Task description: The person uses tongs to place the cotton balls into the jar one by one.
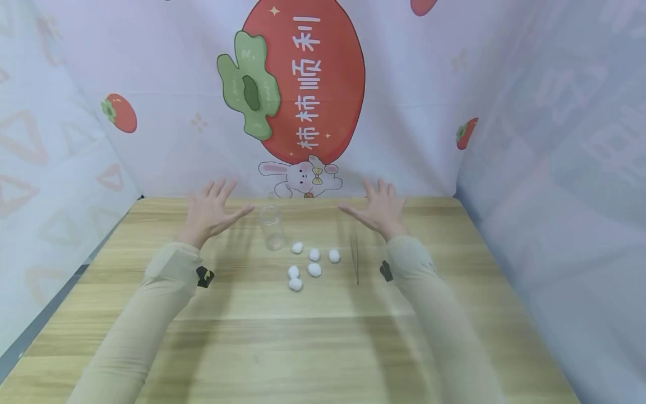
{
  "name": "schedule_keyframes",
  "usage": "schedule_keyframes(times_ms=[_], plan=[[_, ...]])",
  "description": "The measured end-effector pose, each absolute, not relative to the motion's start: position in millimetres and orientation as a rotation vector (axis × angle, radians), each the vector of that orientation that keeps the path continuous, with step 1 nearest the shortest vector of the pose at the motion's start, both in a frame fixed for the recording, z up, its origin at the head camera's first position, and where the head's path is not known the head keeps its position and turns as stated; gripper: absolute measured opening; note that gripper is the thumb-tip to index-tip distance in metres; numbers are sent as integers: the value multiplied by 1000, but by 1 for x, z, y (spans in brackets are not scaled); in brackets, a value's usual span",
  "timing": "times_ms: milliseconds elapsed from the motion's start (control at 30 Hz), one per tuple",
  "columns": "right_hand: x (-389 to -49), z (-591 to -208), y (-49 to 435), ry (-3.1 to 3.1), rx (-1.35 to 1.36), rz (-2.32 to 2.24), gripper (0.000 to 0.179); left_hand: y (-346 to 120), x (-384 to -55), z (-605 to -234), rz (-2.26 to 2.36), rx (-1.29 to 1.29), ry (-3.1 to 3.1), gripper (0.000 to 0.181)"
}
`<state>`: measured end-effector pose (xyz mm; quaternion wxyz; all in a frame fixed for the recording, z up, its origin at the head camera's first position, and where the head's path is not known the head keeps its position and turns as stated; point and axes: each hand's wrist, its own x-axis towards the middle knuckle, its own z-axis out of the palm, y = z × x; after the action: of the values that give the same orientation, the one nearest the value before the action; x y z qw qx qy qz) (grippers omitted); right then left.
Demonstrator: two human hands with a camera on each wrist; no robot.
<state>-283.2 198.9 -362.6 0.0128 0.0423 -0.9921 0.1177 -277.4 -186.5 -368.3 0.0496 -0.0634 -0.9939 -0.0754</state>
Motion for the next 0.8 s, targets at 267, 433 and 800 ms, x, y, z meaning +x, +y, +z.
schedule_keyframes(times_ms=[267,433,800], plan=[[-278,-370,196,-3082,121,478,92,-180,-264,-369,-460,-241,-2975,84],[-272,-373,198,-3071,119,532,84,-174,-260,-374,-583,-263,-2929,82],[-262,-376,199,-3060,175,705,79,-167,-246,-387,-783,-280,-2882,67]])
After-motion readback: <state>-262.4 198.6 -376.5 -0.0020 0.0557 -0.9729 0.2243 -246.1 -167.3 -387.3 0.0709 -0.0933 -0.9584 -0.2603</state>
